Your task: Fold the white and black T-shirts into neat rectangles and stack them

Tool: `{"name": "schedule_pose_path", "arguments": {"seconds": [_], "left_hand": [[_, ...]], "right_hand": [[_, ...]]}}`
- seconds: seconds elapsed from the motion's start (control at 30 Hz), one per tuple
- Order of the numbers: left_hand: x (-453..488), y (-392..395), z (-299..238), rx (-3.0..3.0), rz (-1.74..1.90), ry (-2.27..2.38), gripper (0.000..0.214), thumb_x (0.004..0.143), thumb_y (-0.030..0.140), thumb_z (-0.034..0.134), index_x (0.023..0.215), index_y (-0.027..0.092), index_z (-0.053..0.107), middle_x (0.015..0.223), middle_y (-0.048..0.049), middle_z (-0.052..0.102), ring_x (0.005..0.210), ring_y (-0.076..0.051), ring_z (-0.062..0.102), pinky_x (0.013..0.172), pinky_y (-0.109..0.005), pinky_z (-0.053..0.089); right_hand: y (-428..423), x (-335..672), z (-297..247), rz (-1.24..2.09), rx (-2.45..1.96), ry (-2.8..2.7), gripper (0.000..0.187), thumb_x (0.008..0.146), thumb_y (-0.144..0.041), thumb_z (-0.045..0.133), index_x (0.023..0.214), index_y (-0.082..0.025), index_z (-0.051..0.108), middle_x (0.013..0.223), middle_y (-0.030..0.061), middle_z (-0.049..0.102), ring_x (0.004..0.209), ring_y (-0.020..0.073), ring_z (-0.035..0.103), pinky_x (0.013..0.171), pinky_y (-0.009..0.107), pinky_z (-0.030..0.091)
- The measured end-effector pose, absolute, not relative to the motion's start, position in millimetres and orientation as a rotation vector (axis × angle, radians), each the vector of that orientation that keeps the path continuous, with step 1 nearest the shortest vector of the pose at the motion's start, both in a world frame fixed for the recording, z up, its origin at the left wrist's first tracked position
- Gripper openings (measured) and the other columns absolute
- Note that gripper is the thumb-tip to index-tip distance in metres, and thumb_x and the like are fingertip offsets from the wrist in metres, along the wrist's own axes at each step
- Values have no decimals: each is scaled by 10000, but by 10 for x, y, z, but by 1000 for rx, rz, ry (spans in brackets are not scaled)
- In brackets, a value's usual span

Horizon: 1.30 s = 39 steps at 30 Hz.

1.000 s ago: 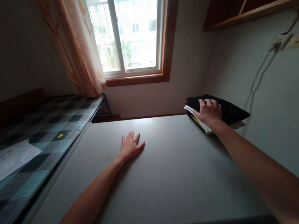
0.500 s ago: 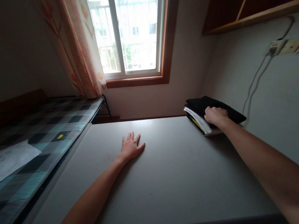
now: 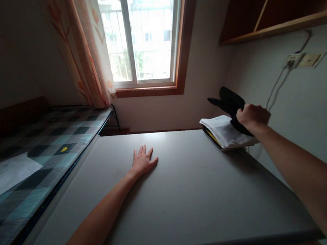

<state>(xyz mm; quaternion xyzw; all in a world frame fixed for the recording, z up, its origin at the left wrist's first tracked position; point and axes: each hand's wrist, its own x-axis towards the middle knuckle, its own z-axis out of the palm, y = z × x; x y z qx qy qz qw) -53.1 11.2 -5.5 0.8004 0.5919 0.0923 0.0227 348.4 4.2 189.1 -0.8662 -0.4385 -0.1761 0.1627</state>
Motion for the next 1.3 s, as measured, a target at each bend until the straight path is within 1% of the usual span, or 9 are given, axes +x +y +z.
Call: {"name": "schedule_pose_path", "arguments": {"seconds": [0.3,0.4,0.5,0.63,0.73,0.9,1.1,1.23,1.3], "left_hand": [[-539,131,-45,2447,560,1814,532,919,545,421,1365,267,503,1529,-123,355,1408,-303,320,1148,-557,205],[-582,173,21,2379,929,1737,453,956,474,389,1324,244,522,1463,-116,409,1352,-257,393,1147,-482,272],[-659,251,162,2158,1375,1656,419,986,429,318,1258,209,548,1298,-123,486,1240,-216,486,1089,-408,379],[-770,349,401,1913,1797,1607,372,981,397,336,1146,189,596,1149,-109,505,1152,-217,522,1053,-402,418],[-815,382,524,1974,1712,1527,272,937,360,442,1036,195,633,1093,-87,559,1085,-217,563,1009,-400,451],[-766,317,515,2284,996,1145,254,874,370,567,1024,185,653,1037,-64,637,955,-199,631,871,-348,516],[-497,25,375,2664,538,1035,341,843,371,646,1160,243,644,1208,-79,577,1040,-226,599,926,-368,474],[-329,-153,311,2873,454,1086,529,867,220,574,1382,295,479,1289,-84,531,1140,-255,528,978,-429,420],[-289,-208,294,2951,422,1040,589,870,144,517,1416,346,431,1368,-70,477,1195,-253,486,999,-437,392]], "right_hand": [[-3,2567,2081,-713,-2138,-1652,428,931,-403,445,1006,-62,692,969,247,685,951,328,653,794,393,446],[80,2251,1853,-229,-2035,-1901,474,901,-542,499,884,-117,709,875,172,705,867,280,666,753,346,478],[115,2021,1565,609,-1855,-1883,498,831,-618,576,696,-148,670,672,93,674,656,217,650,600,296,492],[125,1961,1363,1238,-1368,-1543,473,762,-614,668,800,-142,676,713,81,705,635,188,652,600,291,530],[219,2177,1366,1095,-1455,-1543,436,785,-556,661,833,-124,687,744,87,717,664,192,664,621,288,529],[369,2607,1253,310,-2050,-1772,277,754,-314,703,946,-117,733,944,130,742,865,246,690,736,290,513],[178,2472,880,646,-1868,-2159,506,825,-474,624,1183,-121,674,1094,137,714,960,241,674,822,292,508],[-38,2182,666,417,-1928,-2220,832,768,-649,610,1422,-151,478,1389,171,535,1250,333,504,1009,405,411],[-129,2054,578,268,-2042,-2225,854,748,-641,636,1450,-192,444,1446,169,467,1281,388,445,1014,482,382]]}}
